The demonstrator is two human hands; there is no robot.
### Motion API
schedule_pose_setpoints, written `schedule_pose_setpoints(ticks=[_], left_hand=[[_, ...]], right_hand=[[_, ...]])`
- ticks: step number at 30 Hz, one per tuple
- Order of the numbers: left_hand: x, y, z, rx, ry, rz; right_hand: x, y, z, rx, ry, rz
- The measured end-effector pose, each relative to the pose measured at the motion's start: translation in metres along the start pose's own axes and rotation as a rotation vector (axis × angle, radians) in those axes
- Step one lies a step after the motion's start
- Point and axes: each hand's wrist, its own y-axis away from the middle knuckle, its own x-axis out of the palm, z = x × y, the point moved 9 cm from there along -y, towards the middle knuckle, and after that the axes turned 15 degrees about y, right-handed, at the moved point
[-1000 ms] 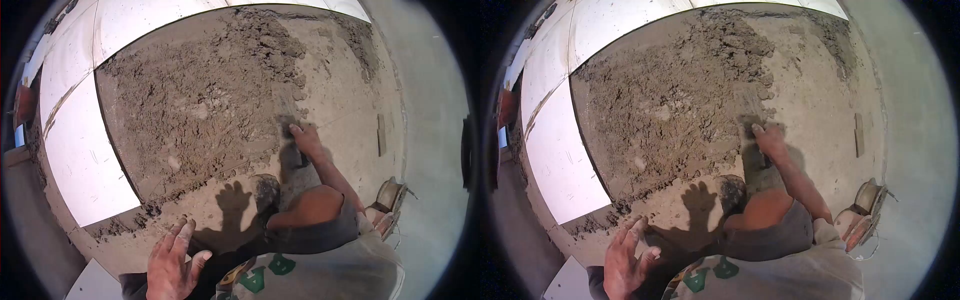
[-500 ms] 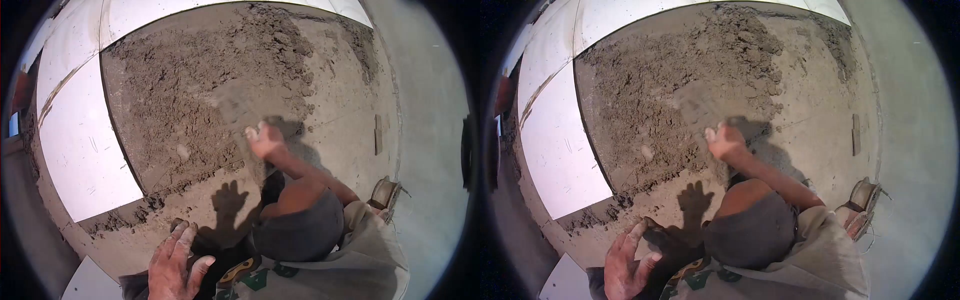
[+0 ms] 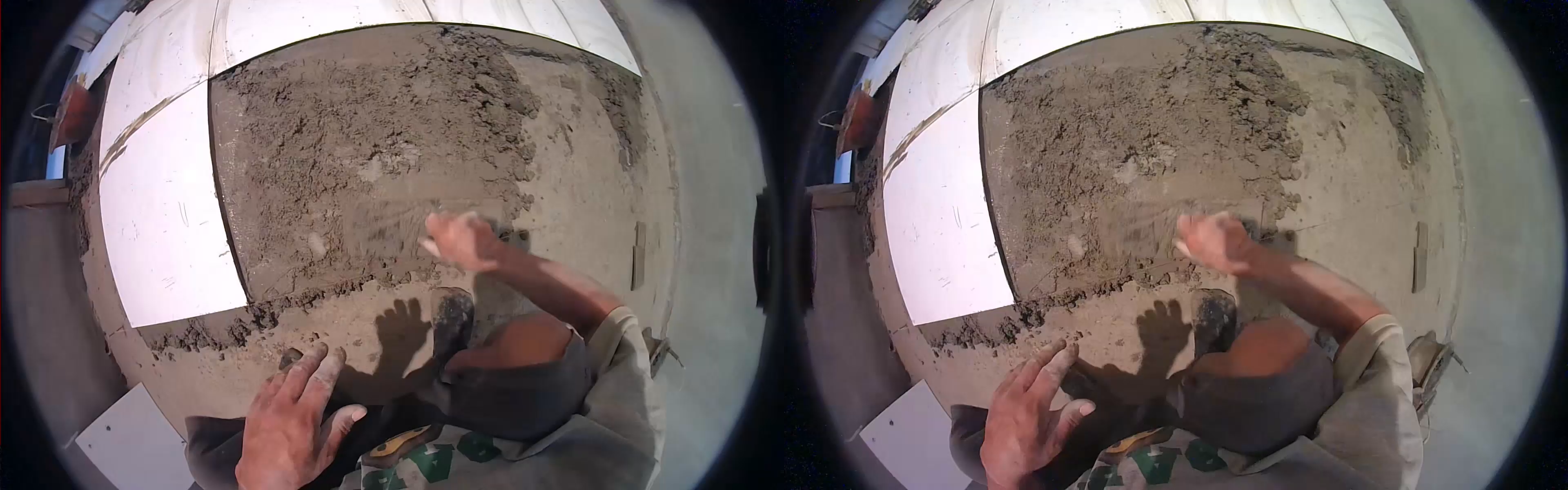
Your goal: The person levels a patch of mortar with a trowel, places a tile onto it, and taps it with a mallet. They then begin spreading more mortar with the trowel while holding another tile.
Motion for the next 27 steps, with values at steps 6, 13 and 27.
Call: schedule_pose_setpoints(ticks=[6,13,27], left_hand=[[0.010,-0.027,0.003,-0.051,0.099,0.079],[0.010,-0.031,0.010,-0.061,0.131,0.065],[-0.005,0.010,0.021,-0.017,0.118,0.036]], right_hand=[[-0.032,-0.061,-0.052,-0.053,0.144,-0.166],[-0.059,-0.107,-0.090,0.081,0.219,-0.187],[-0.085,-0.060,-0.224,0.904,-0.041,-0.067]])
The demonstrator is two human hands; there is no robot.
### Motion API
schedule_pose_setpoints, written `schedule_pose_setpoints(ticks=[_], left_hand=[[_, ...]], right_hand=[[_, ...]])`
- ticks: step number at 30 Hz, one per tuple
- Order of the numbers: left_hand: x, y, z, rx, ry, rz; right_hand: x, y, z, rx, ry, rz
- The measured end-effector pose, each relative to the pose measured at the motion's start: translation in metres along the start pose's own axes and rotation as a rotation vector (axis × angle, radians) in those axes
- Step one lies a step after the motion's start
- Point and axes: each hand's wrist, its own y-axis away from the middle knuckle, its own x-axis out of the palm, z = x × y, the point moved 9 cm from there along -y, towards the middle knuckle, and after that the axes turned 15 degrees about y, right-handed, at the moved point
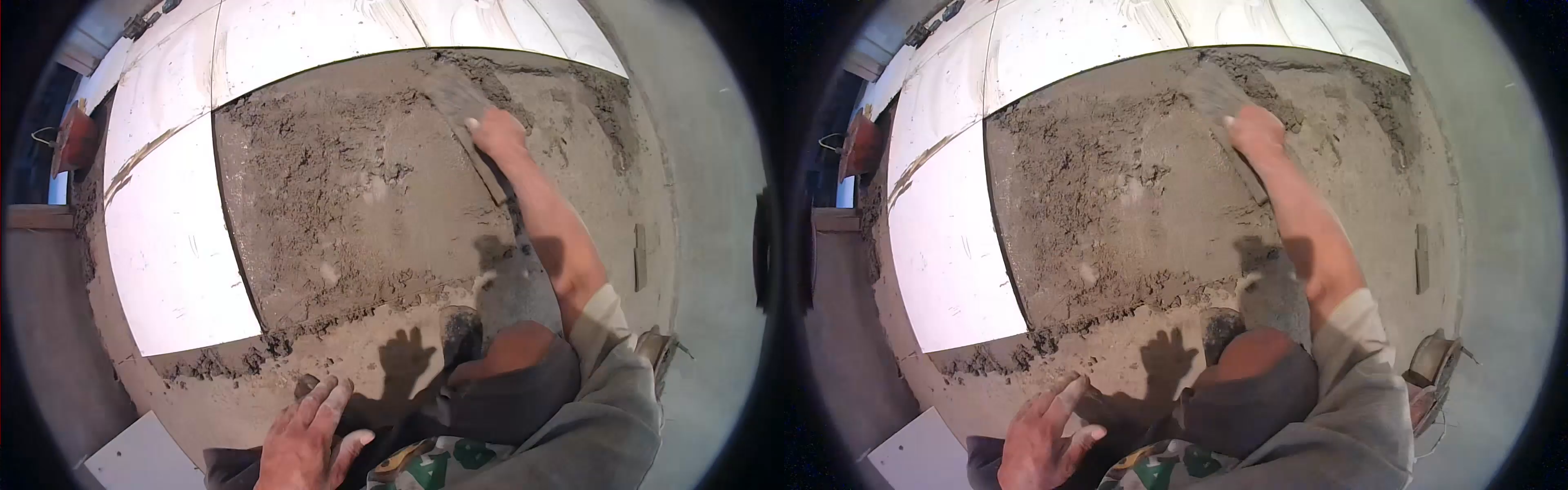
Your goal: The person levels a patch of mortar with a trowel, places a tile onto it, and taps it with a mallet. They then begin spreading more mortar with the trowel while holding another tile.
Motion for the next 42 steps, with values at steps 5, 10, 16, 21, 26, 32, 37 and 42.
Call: schedule_pose_setpoints(ticks=[5,10,16,21,26,32,37,42], left_hand=[[-0.015,0.006,0.005,0.077,0.057,-0.089],[-0.007,-0.009,0.008,-0.033,0.078,0.059],[-0.005,-0.013,0.012,-0.119,-0.009,0.057],[-0.006,-0.017,0.004,-0.082,0.099,0.034],[-0.030,0.000,-0.010,0.139,0.117,-0.139],[-0.033,0.004,0.007,0.082,0.165,-0.157],[-0.027,0.002,0.020,0.032,0.113,-0.090],[-0.025,0.001,0.040,0.014,0.146,-0.091]], right_hand=[[0.021,0.045,-0.056,0.124,-0.311,0.213],[0.010,0.062,-0.020,-0.005,-0.191,-0.017],[0.021,0.019,0.008,-0.098,0.125,-0.089],[0.014,-0.014,0.002,-0.083,0.134,-0.058],[0.019,-0.021,0.000,0.052,0.093,0.096],[0.044,-0.051,-0.024,0.023,0.064,0.148],[0.022,-0.036,-0.064,0.203,-0.622,0.314],[0.039,-0.039,-0.015,0.149,-0.435,0.067]])
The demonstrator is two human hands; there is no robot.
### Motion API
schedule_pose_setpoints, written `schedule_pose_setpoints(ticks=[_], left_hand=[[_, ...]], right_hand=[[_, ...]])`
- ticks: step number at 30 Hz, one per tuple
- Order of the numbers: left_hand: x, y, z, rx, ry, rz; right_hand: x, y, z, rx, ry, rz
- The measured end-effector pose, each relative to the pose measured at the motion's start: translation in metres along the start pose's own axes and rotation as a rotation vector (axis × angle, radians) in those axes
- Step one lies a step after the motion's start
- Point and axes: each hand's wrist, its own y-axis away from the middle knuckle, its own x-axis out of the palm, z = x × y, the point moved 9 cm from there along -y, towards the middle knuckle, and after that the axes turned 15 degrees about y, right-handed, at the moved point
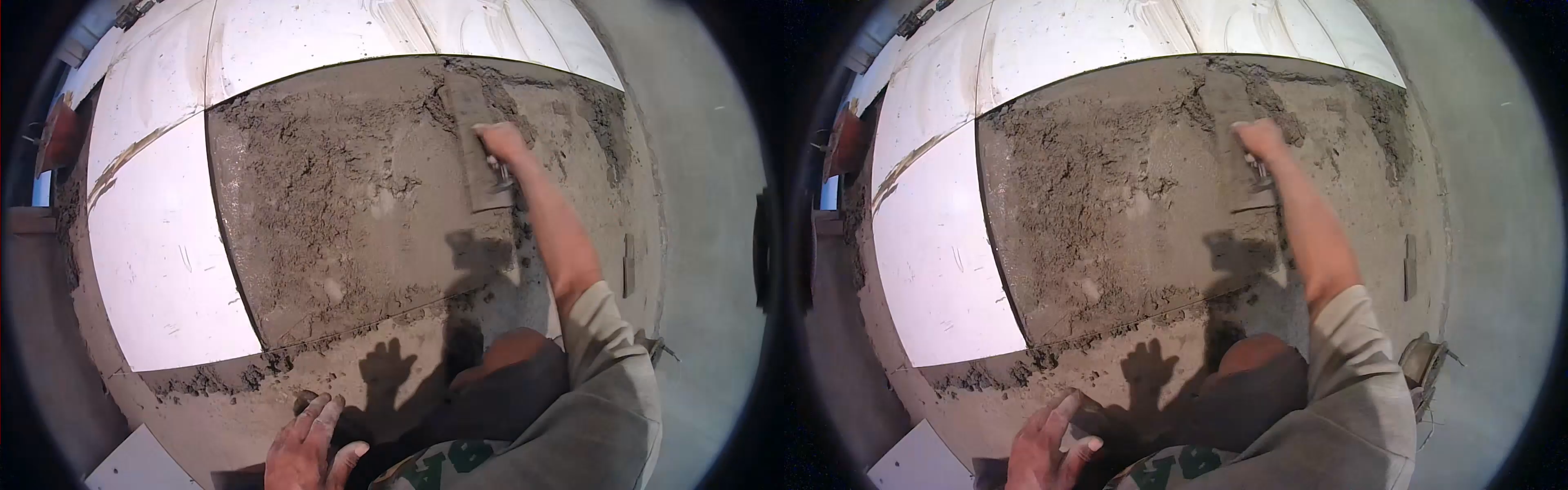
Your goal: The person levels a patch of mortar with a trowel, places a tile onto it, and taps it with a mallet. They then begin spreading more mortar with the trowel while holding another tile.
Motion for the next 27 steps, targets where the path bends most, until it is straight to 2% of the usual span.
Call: schedule_pose_setpoints(ticks=[1,2,4,8,10,11,12,13,14,16,18,20,22,24,26,27], left_hand=[[-0.001,-0.002,0.005,-0.004,0.007,0.003],[-0.002,-0.003,0.011,-0.009,0.013,0.010],[-0.003,-0.003,0.019,-0.020,0.028,0.030],[-0.008,-0.012,0.023,-0.019,0.045,0.036],[-0.006,-0.021,0.030,-0.217,0.250,0.091],[-0.006,-0.020,0.029,-0.222,0.242,0.076],[-0.004,-0.018,0.032,-0.211,0.239,0.071],[-0.004,-0.014,0.028,-0.060,0.191,0.042],[-0.004,-0.009,0.019,0.085,0.143,0.012],[0.000,-0.006,0.010,0.088,0.117,-0.008],[0.002,-0.006,-0.006,0.097,0.071,-0.032],[0.004,-0.005,-0.023,0.108,0.015,-0.051],[0.009,-0.005,-0.036,0.098,-0.025,-0.049],[0.015,-0.008,-0.051,0.085,-0.054,-0.047],[0.024,-0.012,-0.053,-0.066,-0.045,0.049],[0.026,-0.012,-0.058,-0.023,-0.125,0.066]], right_hand=[[0.007,0.001,0.020,-0.135,0.153,-0.218],[0.004,0.003,0.030,-0.127,0.159,-0.214],[0.016,0.008,0.037,0.000,-0.042,0.125],[0.021,0.012,0.061,-0.061,0.022,0.105],[0.034,0.026,0.070,0.025,-0.068,0.320],[0.035,0.028,0.075,0.026,-0.071,0.307],[0.034,0.031,0.087,-0.074,-0.018,0.248],[0.035,0.037,0.099,-0.175,0.033,0.192],[0.034,0.046,0.107,-0.182,0.028,0.188],[0.041,0.073,0.122,-0.185,-0.006,0.335],[0.062,0.087,0.134,-0.275,0.045,0.361],[0.077,0.113,0.152,-0.474,0.166,0.308],[0.076,0.147,0.157,-0.498,0.242,0.390],[0.076,0.148,0.150,-0.508,0.223,0.352],[0.077,0.139,0.145,-0.517,0.194,0.329],[0.057,0.134,0.138,-0.486,0.149,0.300]])
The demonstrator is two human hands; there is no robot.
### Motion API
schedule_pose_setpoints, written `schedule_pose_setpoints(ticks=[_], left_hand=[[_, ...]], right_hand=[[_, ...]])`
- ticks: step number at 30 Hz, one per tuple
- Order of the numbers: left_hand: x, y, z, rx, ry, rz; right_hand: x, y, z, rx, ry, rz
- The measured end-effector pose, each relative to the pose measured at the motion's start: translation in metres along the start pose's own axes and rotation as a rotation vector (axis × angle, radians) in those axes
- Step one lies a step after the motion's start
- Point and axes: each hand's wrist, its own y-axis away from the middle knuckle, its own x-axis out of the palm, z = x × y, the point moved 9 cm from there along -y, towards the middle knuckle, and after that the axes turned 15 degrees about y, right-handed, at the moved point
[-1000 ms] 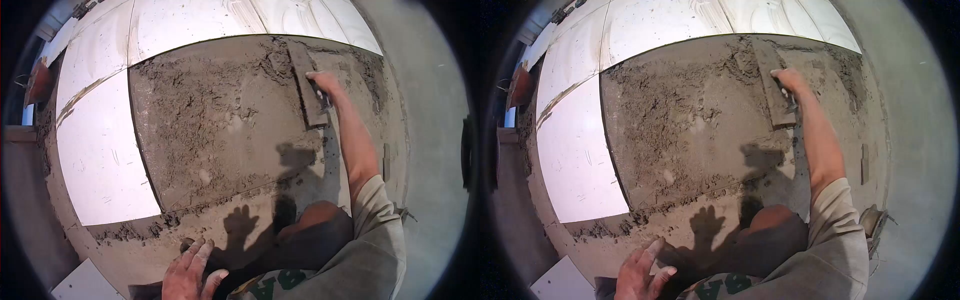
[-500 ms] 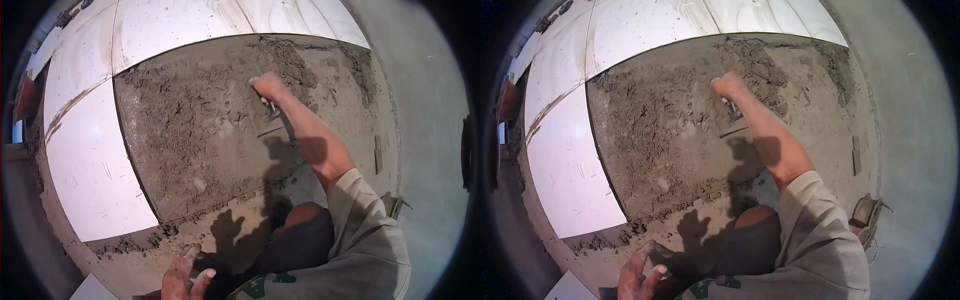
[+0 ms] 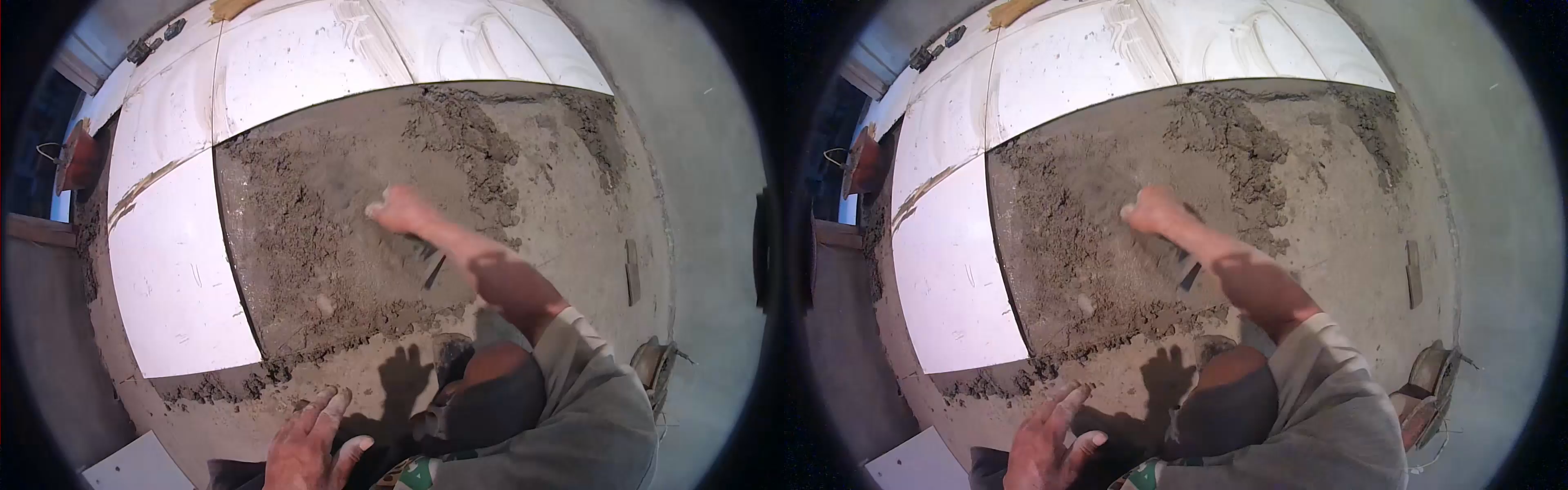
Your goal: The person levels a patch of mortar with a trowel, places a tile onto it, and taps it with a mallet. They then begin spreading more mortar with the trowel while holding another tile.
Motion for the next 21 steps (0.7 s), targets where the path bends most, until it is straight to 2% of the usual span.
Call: schedule_pose_setpoints(ticks=[4,5,9,13,14,16,19,21], left_hand=[[0.001,0.006,0.018,0.104,0.085,-0.015],[-0.002,0.005,0.024,0.086,0.084,-0.024],[-0.013,-0.001,0.050,-0.001,0.097,-0.035],[-0.023,-0.004,0.075,0.009,0.187,-0.045],[-0.027,-0.005,0.080,0.033,0.235,-0.063],[-0.033,-0.007,0.094,0.047,0.303,-0.073],[-0.038,-0.010,0.122,-0.041,0.397,-0.054],[-0.044,-0.010,0.139,-0.122,0.527,-0.114]], right_hand=[[-0.053,-0.015,-0.078,0.245,-0.012,-0.154],[-0.059,-0.030,-0.105,0.318,0.001,-0.222],[-0.079,-0.068,-0.155,0.382,-0.020,-0.223],[-0.074,-0.093,-0.150,0.391,0.020,-0.193],[-0.063,-0.093,-0.146,0.408,-0.105,-0.151],[-0.061,-0.091,-0.131,0.403,-0.038,-0.115],[-0.056,-0.096,-0.122,0.406,0.077,-0.117],[-0.045,-0.091,-0.088,0.290,0.033,-0.116]])
